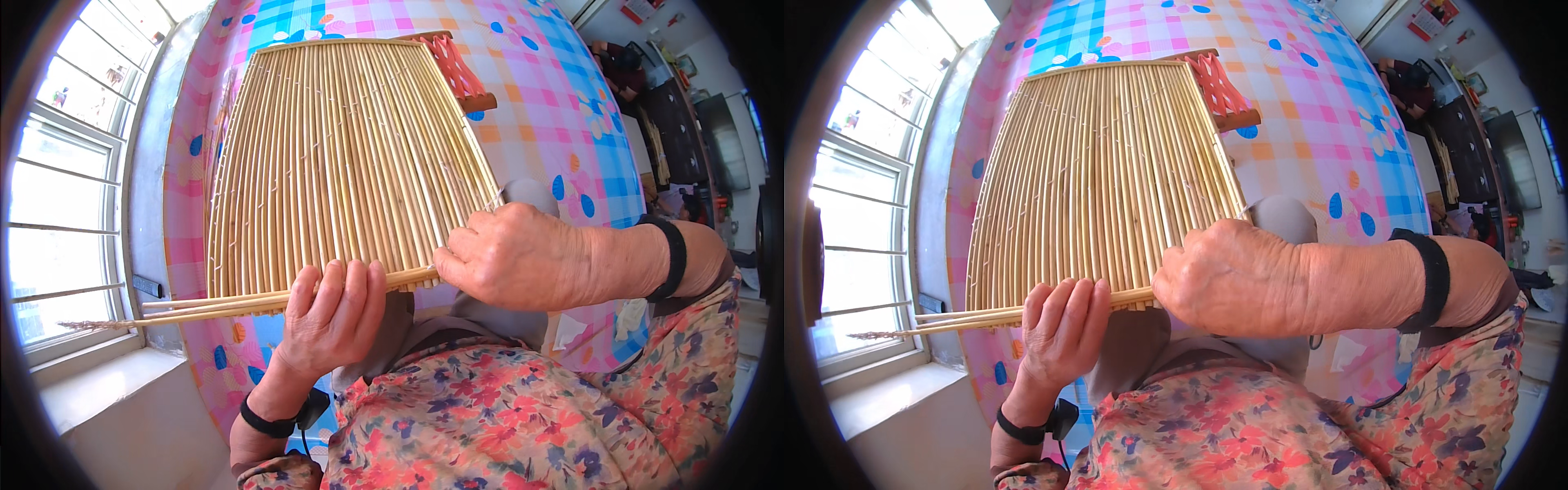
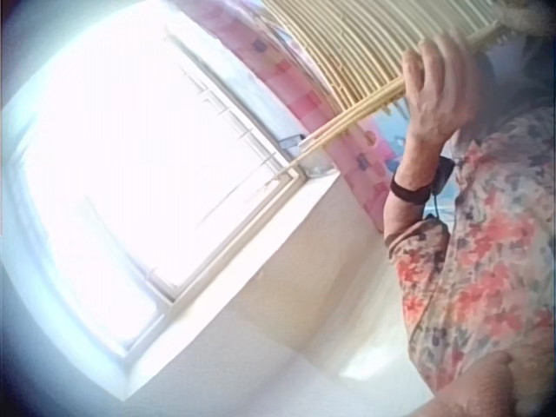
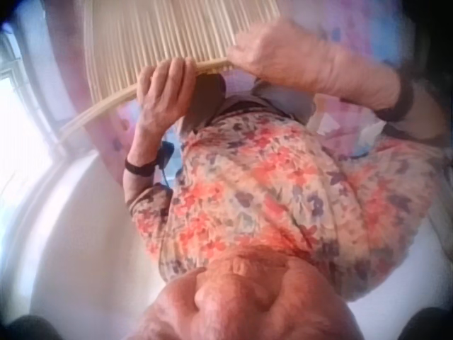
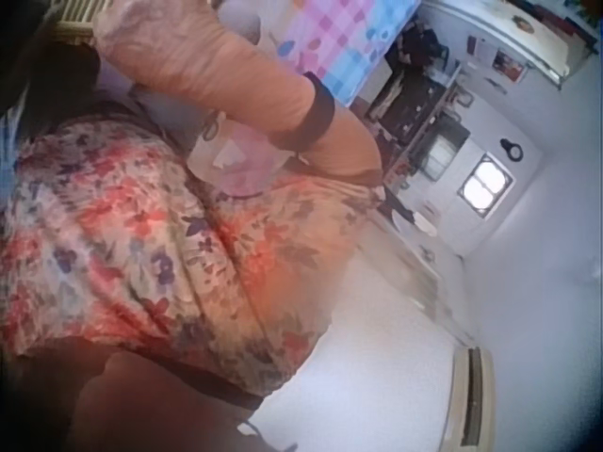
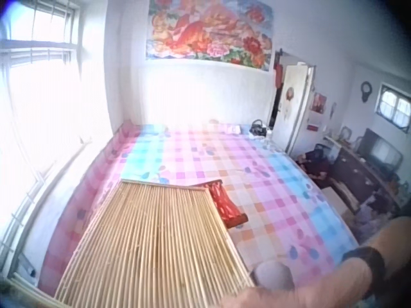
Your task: The person weaves thin bamboo strips together by threading a white string through holes in the strips and tying knots to secure them into a flat screen.
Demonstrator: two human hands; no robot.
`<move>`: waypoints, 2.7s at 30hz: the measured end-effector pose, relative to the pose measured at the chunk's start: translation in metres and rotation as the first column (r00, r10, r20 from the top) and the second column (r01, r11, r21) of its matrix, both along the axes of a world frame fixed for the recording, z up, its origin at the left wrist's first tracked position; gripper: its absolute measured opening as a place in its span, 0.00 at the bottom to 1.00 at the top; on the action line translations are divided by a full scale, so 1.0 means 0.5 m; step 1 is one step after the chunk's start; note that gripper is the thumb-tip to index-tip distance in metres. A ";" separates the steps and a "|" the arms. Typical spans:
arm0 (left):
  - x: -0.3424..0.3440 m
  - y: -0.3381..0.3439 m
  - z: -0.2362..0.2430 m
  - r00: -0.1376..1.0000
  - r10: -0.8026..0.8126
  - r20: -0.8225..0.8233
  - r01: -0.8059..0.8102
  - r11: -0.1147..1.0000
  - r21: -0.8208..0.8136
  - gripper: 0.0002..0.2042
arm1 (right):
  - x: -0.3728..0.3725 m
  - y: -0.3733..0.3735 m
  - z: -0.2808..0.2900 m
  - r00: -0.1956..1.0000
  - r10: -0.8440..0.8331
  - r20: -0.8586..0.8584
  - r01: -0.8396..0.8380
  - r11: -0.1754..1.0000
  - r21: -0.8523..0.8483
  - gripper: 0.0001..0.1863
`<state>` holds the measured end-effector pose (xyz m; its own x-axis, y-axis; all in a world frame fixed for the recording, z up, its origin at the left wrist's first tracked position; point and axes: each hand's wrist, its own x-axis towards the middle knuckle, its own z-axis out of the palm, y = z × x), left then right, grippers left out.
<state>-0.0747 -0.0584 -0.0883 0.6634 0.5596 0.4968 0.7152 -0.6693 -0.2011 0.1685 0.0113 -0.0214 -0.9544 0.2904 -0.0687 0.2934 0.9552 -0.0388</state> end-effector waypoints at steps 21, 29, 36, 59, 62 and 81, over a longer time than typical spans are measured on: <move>-0.003 0.010 -0.013 0.993 -0.094 -0.074 0.100 0.992 0.078 0.12 | 0.021 0.002 -0.046 0.990 -0.025 -0.139 0.014 0.997 -0.080 0.05; -0.003 0.006 -0.019 0.994 -0.089 -0.064 0.094 0.993 0.075 0.11 | 0.015 0.000 -0.055 0.984 -0.034 -0.173 0.012 0.992 -0.127 0.06; -0.006 0.008 -0.014 0.992 -0.099 -0.073 0.104 0.992 0.071 0.12 | 0.010 -0.006 -0.052 0.981 -0.062 -0.182 0.045 0.995 -0.092 0.06; -0.004 0.003 -0.018 0.994 -0.099 -0.034 0.102 0.992 0.072 0.10 | -0.068 -0.033 -0.070 0.966 -0.138 -0.220 0.096 0.977 -0.190 0.10; -0.001 0.006 -0.011 0.994 -0.104 -0.033 0.106 0.992 0.069 0.10 | -0.069 -0.036 -0.060 0.980 -0.108 -0.166 0.088 0.989 -0.123 0.10; 0.105 0.128 0.220 0.931 0.227 0.287 -0.220 0.974 -0.057 0.15 | 0.047 -0.013 -0.014 0.335 -0.577 -0.745 0.190 0.816 -0.546 0.07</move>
